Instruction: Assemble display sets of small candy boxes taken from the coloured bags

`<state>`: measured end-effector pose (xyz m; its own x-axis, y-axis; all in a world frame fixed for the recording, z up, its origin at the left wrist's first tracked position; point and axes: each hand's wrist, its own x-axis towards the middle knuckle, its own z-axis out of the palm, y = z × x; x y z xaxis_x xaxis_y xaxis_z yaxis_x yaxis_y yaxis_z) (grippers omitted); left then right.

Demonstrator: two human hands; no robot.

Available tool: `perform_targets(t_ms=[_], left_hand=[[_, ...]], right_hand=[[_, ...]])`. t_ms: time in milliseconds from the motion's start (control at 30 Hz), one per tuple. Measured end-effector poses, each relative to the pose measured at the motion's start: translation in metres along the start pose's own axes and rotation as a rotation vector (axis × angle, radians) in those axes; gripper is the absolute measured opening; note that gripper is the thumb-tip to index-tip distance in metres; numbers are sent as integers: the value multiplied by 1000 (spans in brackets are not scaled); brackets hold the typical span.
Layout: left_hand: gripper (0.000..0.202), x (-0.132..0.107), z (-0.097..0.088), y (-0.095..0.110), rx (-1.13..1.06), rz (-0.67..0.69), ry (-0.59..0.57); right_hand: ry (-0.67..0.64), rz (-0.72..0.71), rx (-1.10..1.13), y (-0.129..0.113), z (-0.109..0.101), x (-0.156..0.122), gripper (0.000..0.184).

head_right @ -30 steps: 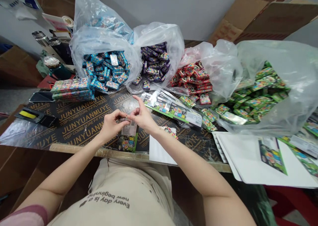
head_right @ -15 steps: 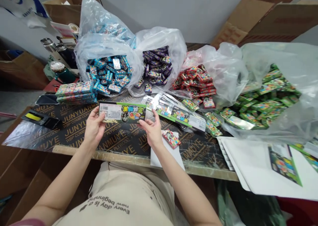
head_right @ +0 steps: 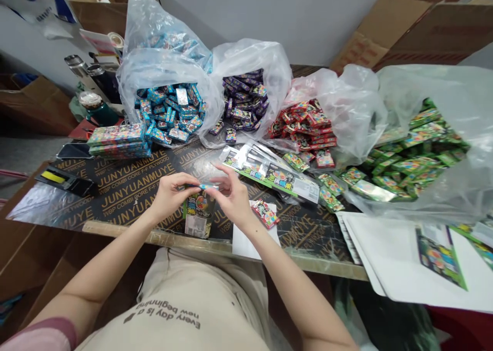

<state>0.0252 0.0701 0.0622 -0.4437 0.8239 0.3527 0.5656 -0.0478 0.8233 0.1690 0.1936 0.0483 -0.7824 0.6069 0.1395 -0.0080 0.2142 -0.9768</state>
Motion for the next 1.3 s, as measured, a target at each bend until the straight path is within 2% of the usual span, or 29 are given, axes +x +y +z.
perform_targets(t_ms=[100,233,400,467,533,633,667,833,967,1167,1300], left_hand=[[6,0,-1,-1,3,9,-2],[8,-3,-3,-1,34,92,-17],[15,-10,-3,-5,145,236,-50],[16,-12,-5,-7,161,231,-71],[14,-13,-8,-9,135,173,-64],[9,-12,-10,-12,36,57,-32],[7,-12,-10,-12,-11,23,-24],[4,-11,-7,-15,-223,-87,12],[4,-12,-6,-15,-236,-102,36],[4,-13,-7,-15,-205,-66,38],[5,-14,-4,-11,-120,-16,69]], right_hand=[[67,-18,11,-3,1,-3,39],[92,-131,-151,-6,1,-9,35],[18,-510,-516,0,-2,-21,26],[-8,-573,-564,-2,-5,-21,28],[46,-487,-525,-10,-10,-14,30],[106,-295,-423,-27,-16,5,17],[59,-250,-397,-32,-17,12,13],[-377,-63,-342,-45,-7,34,16],[-526,93,-295,-45,4,40,14],[-496,128,-384,-44,8,46,15],[-409,85,-413,-40,12,41,19]])
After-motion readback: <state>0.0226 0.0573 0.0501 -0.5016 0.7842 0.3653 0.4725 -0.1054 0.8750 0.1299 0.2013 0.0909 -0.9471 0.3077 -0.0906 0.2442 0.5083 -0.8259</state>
